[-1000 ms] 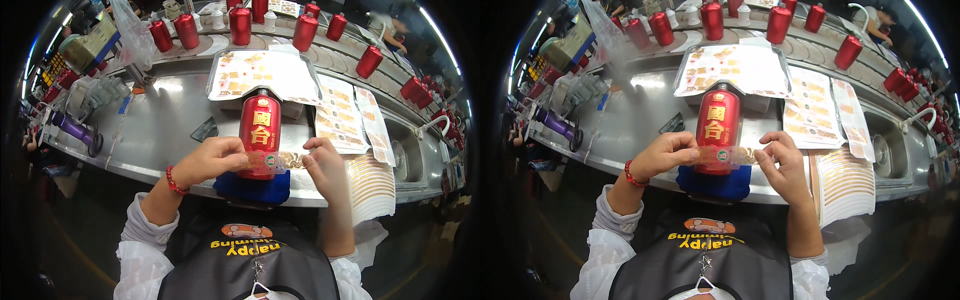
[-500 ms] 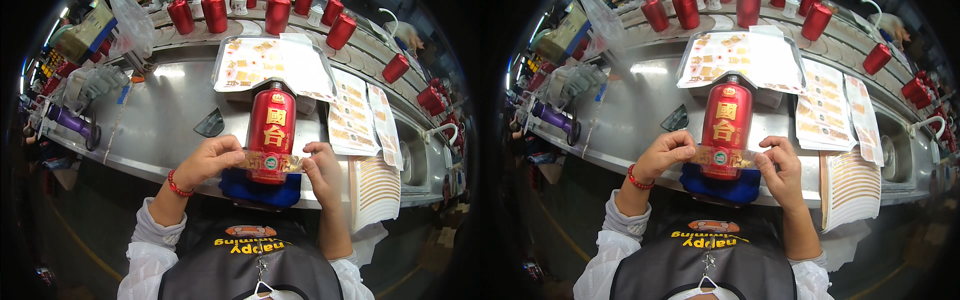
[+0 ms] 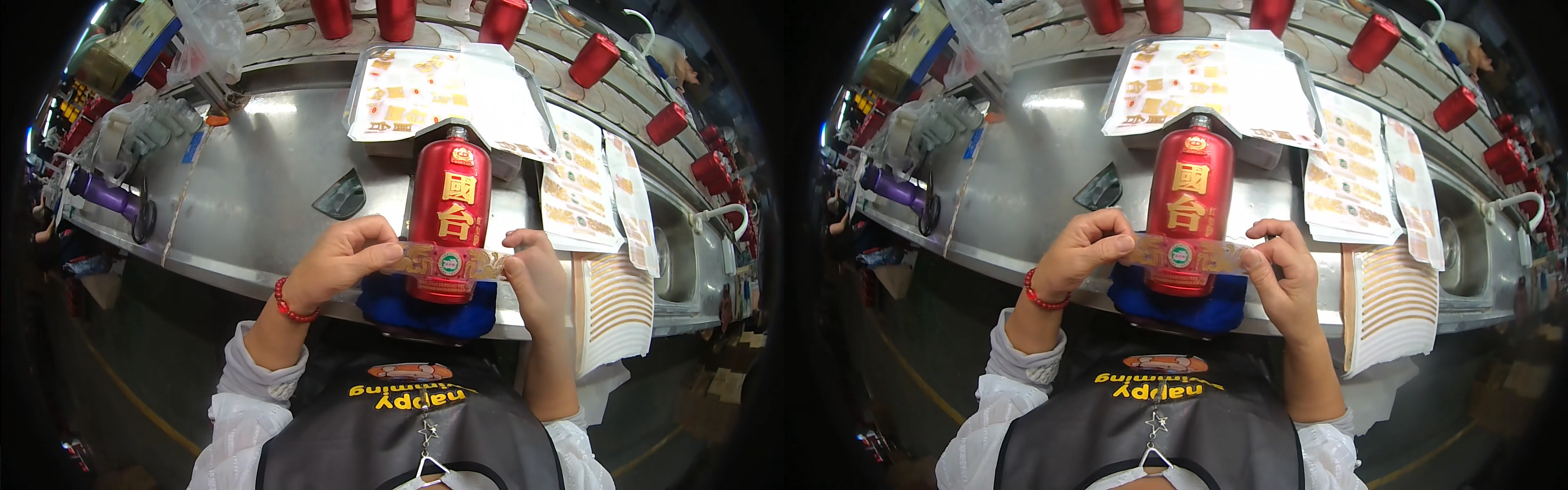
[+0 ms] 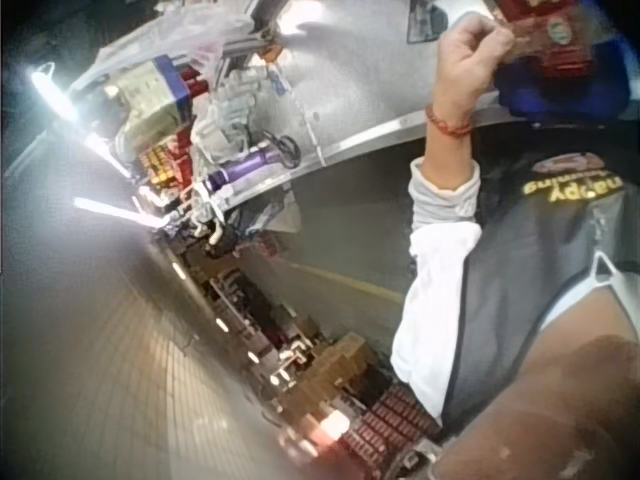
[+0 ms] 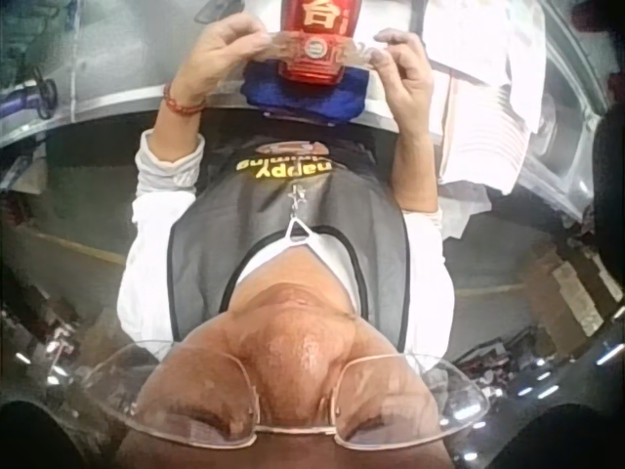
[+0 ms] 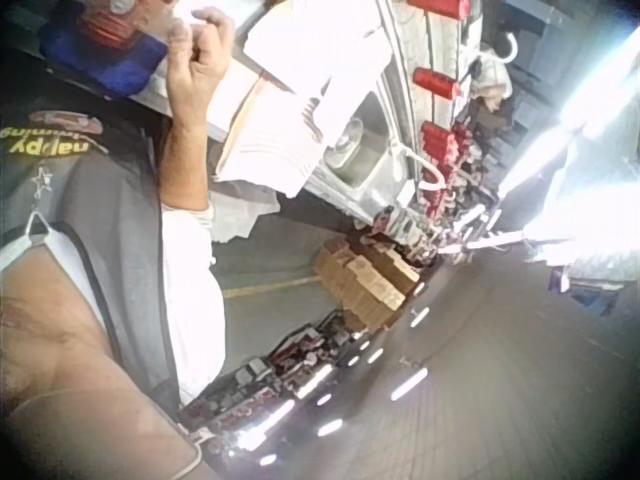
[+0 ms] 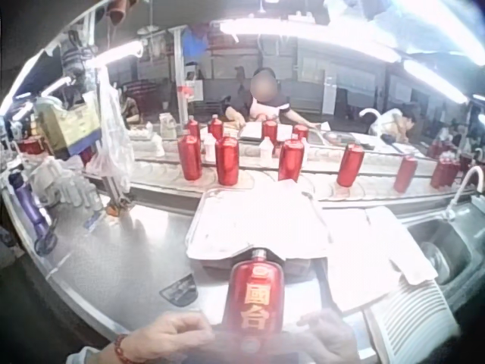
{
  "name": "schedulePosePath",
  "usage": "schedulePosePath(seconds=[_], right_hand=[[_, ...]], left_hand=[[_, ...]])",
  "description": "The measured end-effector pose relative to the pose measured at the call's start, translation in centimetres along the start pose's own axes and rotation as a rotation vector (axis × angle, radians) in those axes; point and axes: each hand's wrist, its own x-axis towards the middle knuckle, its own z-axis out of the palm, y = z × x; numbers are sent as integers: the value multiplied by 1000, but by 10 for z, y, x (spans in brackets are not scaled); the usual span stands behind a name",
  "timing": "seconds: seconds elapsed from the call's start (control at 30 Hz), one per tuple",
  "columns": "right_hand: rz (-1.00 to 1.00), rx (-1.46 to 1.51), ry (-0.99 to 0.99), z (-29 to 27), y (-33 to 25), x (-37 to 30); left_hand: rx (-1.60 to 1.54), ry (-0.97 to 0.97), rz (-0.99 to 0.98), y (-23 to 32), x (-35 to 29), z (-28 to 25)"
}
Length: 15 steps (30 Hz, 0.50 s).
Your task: The person applies decorative stickers to red cylindrical containers, smoothing each with a green tool and a wooden stick. They handle multiple containers one at a time, rotating them to align and press the labels, then place finished units aside.
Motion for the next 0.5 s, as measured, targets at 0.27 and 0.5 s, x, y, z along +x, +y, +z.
schedulePosePath(seconds=[0.27, 0.5], right_hand=[[51, 53, -5, 2, -6, -4], [-4, 12, -7, 0, 0, -4]], left_hand=[[25, 2, 2, 2, 1, -2], [73, 23, -14, -1, 3, 1]])
